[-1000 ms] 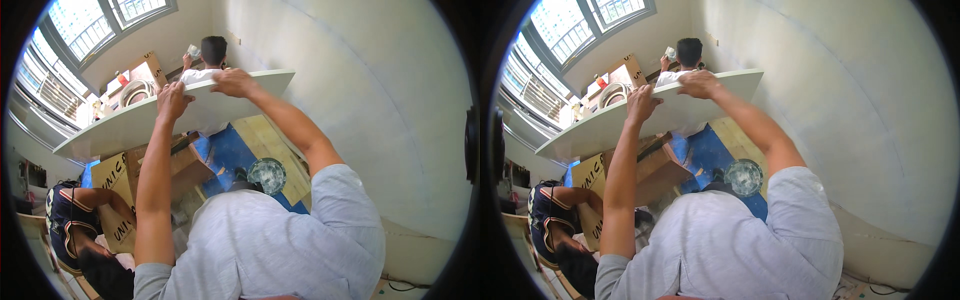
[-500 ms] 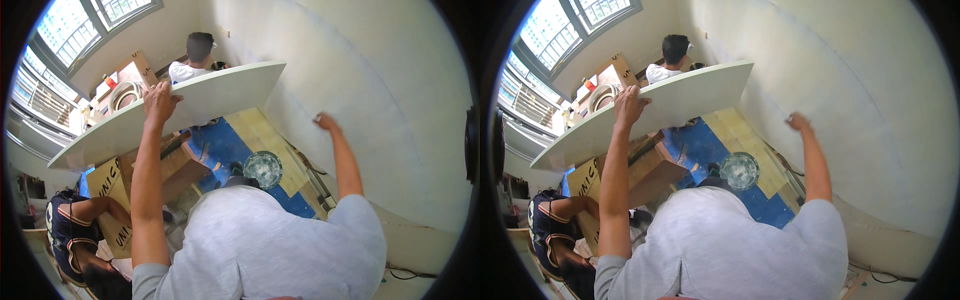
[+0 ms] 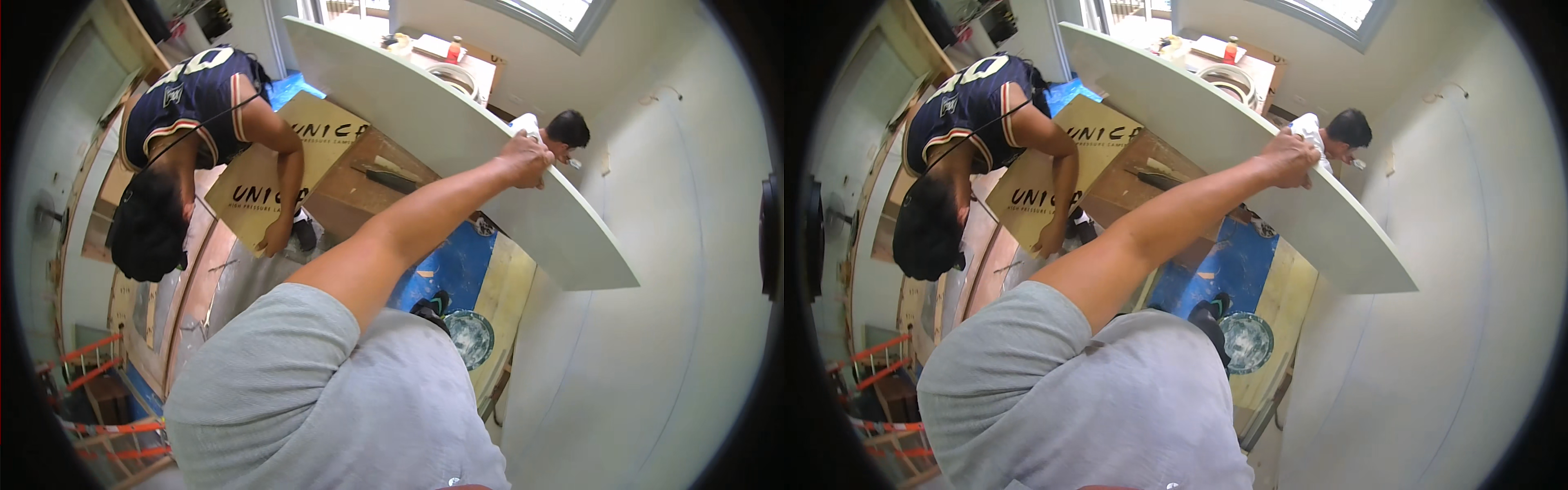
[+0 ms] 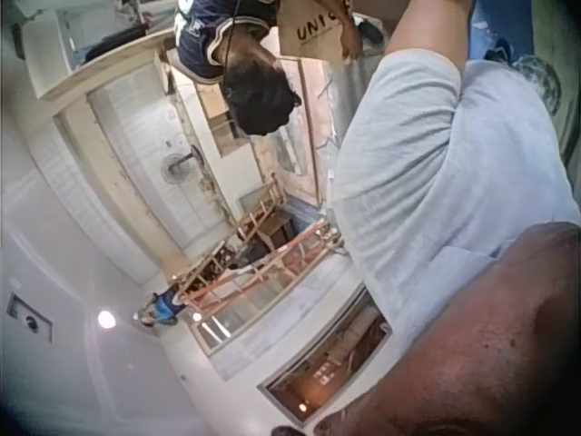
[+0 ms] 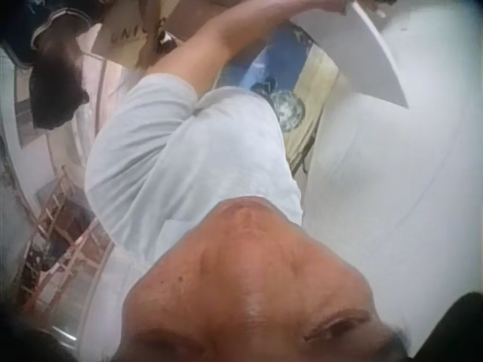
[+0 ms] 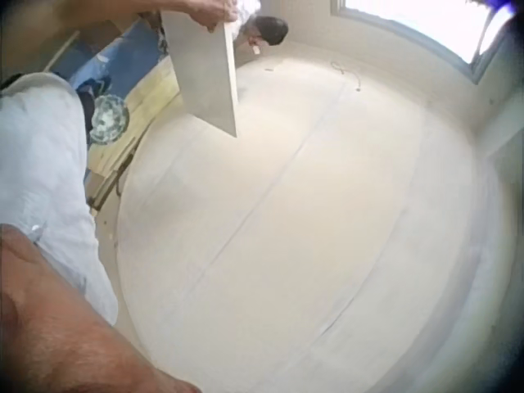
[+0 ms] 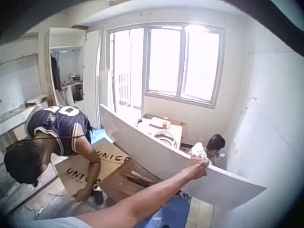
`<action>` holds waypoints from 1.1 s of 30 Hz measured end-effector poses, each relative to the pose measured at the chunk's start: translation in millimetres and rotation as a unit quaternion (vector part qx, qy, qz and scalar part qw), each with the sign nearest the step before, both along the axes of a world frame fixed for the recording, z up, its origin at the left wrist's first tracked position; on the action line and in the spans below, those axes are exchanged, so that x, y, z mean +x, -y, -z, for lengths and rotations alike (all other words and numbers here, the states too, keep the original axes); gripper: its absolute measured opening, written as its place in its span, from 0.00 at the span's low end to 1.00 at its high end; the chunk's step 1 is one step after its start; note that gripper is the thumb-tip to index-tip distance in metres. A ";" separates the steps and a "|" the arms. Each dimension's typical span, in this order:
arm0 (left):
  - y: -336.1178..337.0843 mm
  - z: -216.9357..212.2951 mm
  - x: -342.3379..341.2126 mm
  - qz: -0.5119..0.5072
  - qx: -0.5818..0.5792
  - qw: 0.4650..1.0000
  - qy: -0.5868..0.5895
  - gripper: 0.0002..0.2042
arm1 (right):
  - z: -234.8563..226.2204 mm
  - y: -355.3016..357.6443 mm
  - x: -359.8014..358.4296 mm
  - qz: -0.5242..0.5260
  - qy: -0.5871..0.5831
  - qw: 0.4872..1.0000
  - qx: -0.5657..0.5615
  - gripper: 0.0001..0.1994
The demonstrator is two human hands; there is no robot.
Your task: The person sands the edge of a white wooden board with a sanding block and then wipes the surface with a cloth.
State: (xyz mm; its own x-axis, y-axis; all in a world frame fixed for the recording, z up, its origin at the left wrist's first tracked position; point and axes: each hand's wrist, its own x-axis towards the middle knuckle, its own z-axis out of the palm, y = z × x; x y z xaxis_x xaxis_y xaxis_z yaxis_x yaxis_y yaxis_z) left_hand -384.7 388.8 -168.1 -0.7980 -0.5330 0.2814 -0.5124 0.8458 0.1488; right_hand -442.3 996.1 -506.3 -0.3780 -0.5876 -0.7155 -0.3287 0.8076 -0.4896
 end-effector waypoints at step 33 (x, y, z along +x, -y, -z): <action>-10.9 17.7 -0.4 0.012 -0.084 0.988 -0.126 0.18 | -359.2 525.8 -149.2 -0.499 -0.277 0.760 -0.309 0.21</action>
State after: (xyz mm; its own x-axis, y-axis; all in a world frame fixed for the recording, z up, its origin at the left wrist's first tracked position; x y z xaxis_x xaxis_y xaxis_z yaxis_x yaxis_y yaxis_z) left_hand -385.2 399.7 -185.8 -0.7035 -0.4439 0.5550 -0.4563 0.8808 0.1260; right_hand -591.5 470.3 -147.2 0.3347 -0.9390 -0.0787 -0.9212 -0.3085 -0.2372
